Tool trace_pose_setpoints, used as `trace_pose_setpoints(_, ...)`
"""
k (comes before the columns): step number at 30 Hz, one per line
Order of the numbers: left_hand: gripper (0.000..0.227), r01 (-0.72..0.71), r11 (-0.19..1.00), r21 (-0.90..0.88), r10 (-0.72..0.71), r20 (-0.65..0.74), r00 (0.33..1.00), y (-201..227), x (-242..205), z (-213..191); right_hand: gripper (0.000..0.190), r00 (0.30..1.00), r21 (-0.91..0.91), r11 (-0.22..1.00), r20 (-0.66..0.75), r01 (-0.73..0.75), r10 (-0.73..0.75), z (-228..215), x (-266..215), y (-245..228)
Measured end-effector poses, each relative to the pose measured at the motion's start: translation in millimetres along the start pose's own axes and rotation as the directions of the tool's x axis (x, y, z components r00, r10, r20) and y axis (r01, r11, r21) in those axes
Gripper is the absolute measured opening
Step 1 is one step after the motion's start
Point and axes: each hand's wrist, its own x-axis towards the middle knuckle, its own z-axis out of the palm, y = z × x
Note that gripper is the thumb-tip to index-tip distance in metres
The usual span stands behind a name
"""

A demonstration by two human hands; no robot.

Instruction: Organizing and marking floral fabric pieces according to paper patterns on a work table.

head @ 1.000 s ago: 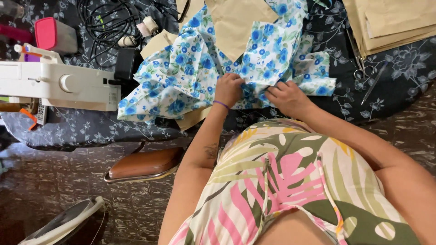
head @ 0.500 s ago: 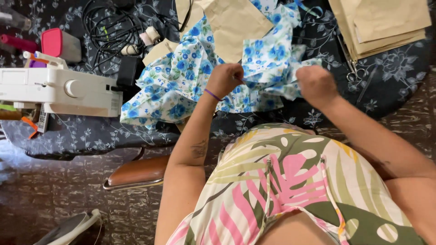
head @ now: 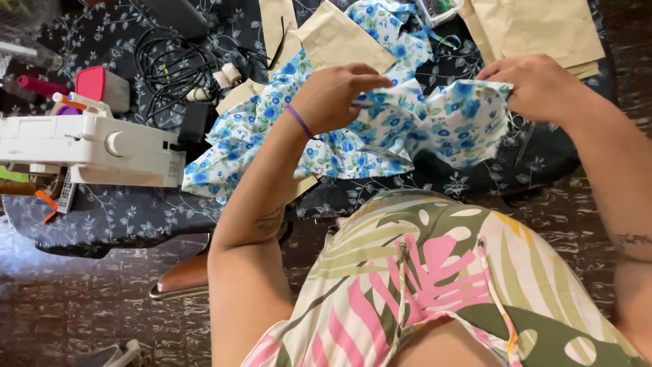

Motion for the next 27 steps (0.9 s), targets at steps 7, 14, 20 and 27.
trace_pose_setpoints(7, 0.074, 0.167, 0.984, 0.068, -0.18, 0.392, 0.902, 7.3, 14.7, 17.6, 0.037, 0.961, 0.02, 0.992, 0.251, -0.126, 0.117, 2.9, 3.8, -29.3)
trace_pose_setpoints(14, 0.049, 0.121, 0.992, -0.025, -0.106, 0.328, 0.939, -3.5, 17.3, 18.8, 0.065, 0.956, -0.041, 0.97, 0.163, -0.24, 0.243, -18.1, 14.6, -44.7)
trace_pose_setpoints(20, 0.08, 0.169, 0.985, 0.034, -0.168, 0.408, 0.897, -3.6, 29.3, 14.3, 0.078, 0.917, -0.115, 0.96, 0.287, -0.254, 0.277, -36.6, 27.8, -76.5)
trace_pose_setpoints(27, 0.065, 0.264, 0.955, 0.139, -0.298, 0.447, 0.843, -27.9, 39.7, 6.4, 0.03, 0.947, -0.281, 0.932, 0.157, -0.23, 0.281, -50.4, 39.8, -69.6)
